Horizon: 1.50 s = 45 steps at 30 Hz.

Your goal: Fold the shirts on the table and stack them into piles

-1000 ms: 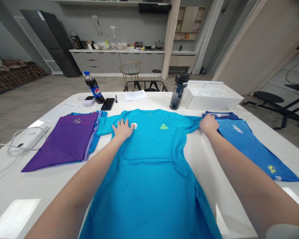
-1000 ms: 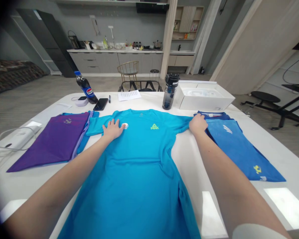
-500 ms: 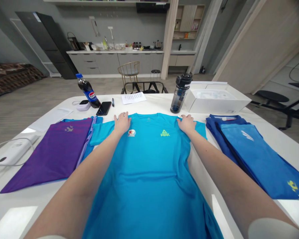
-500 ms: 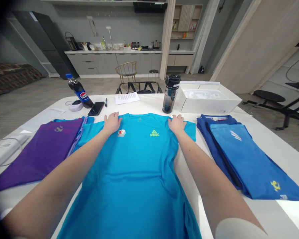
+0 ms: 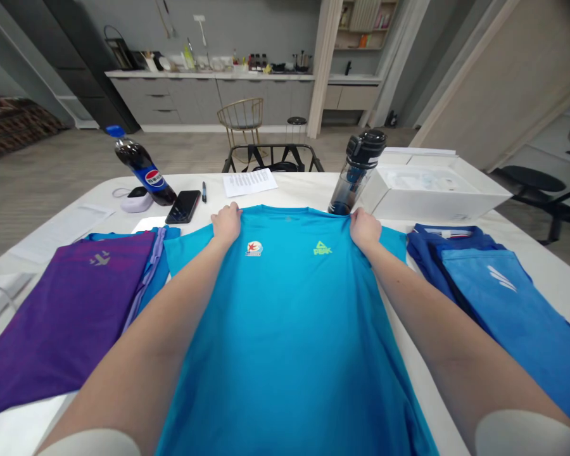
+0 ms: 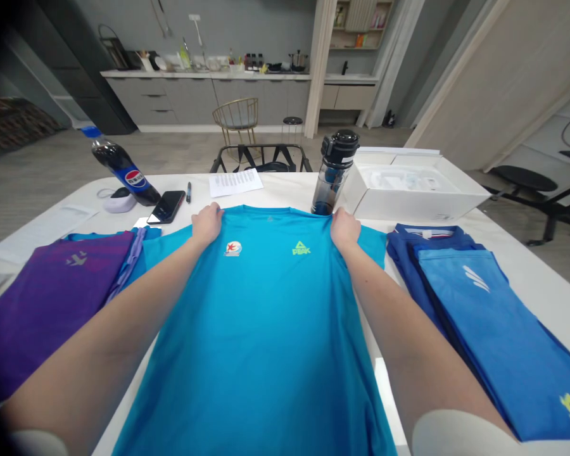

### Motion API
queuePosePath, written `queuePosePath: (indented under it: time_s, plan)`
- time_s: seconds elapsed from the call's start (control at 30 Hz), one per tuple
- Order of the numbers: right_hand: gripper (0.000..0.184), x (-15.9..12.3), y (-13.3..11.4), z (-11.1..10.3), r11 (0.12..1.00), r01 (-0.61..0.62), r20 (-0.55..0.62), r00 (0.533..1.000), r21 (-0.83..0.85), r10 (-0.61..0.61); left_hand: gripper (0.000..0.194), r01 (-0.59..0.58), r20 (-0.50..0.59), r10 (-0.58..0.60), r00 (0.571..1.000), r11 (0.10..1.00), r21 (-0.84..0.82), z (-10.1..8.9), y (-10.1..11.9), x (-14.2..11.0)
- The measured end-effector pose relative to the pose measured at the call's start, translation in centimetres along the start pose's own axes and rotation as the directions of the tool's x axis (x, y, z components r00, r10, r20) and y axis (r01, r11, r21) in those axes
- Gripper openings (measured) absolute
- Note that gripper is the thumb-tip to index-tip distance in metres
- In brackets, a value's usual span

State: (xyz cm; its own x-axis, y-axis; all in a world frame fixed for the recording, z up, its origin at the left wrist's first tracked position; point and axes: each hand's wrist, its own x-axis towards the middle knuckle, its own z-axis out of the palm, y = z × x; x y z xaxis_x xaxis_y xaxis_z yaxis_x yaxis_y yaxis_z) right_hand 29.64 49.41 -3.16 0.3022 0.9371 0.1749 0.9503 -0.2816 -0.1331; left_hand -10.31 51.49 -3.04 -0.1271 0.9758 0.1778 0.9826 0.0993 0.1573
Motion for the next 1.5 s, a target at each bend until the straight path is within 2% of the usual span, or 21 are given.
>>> queuePosePath:
  time_s: [0.1, 0.17, 0.23, 0.3, 0.47, 0.57, 0.8, 1.07, 1.2, 1.3, 1.37, 1.5]
  plan:
    - [0.034, 0.4, 0.1, 0.2, 0.999, -0.003, -0.024, 1.0, 0.032, 0.004, 0.037, -0.048, -0.134, 0.054, 0.99, 0.998, 0.049, -0.3, 0.6, -0.4]
    - [0.033, -0.3, 0.0, 0.2, 0.998, -0.022, -0.054, 0.998, 0.067, 0.025, 0.039, -0.154, -0.184, 0.167, 0.969, 0.985, 0.082, -0.6, 1.1, -1.6]
    - [0.033, -1.3, -0.5, 0.1, 0.996, -0.017, -0.07, 0.997, 0.09, 0.023, 0.04, -0.268, -0.143, 0.278, 0.95, 0.96, 0.082, -0.7, 1.7, -3.1]
    - [0.035, -2.6, -1.1, -0.1, 0.995, 0.032, -0.058, 0.998, 0.089, -0.027, 0.041, -0.321, -0.061, 0.323, 0.944, 0.946, 0.046, -0.6, 2.0, -4.6]
    - [0.053, -4.7, -2.7, 0.1, 0.977, 0.209, 0.037, 0.977, 0.05, -0.211, 0.064, -0.208, 0.149, 0.213, 0.966, 0.977, -0.048, 0.4, 1.8, -6.7]
    - [0.061, -4.6, -3.2, 0.7, 0.97, 0.238, 0.087, 0.967, 0.046, -0.241, 0.072, -0.155, 0.247, 0.167, 0.954, 0.986, -0.067, 0.8, 1.5, -6.5]
    - [0.073, -2.5, -3.9, 1.9, 0.988, 0.155, 0.169, 0.973, 0.029, -0.157, 0.072, -0.144, 0.237, 0.156, 0.959, 0.987, -0.067, 1.3, 2.0, -4.5]
    - [0.074, -0.9, -4.4, 2.4, 0.987, 0.156, 0.157, 0.975, 0.037, -0.16, 0.072, -0.147, 0.219, 0.161, 0.963, 0.986, -0.077, 2.2, 2.2, -1.9]
    - [0.076, -0.8, -4.3, 2.3, 0.985, 0.166, 0.133, 0.976, 0.041, -0.17, 0.069, -0.147, 0.193, 0.158, 0.968, 0.986, -0.073, 2.1, 2.4, -1.6]
    - [0.075, -1.8, -4.0, 1.7, 0.974, 0.223, 0.121, 0.967, 0.033, -0.225, 0.065, -0.159, 0.108, 0.165, 0.98, 0.985, -0.06, 1.4, 2.6, -2.9]
    - [0.072, -3.1, -3.7, 1.0, 0.95, 0.313, 0.134, 0.94, 0.025, -0.313, 0.062, -0.191, 0.075, 0.194, 0.978, 0.98, -0.05, 0.8, 2.8, -4.8]
    - [0.066, -6.5, -2.6, -0.2, 0.888, 0.458, 0.209, 0.865, 0.044, -0.457, 0.061, -0.262, 0.104, 0.267, 0.958, 0.963, -0.055, -0.6, 3.0, -10.0]
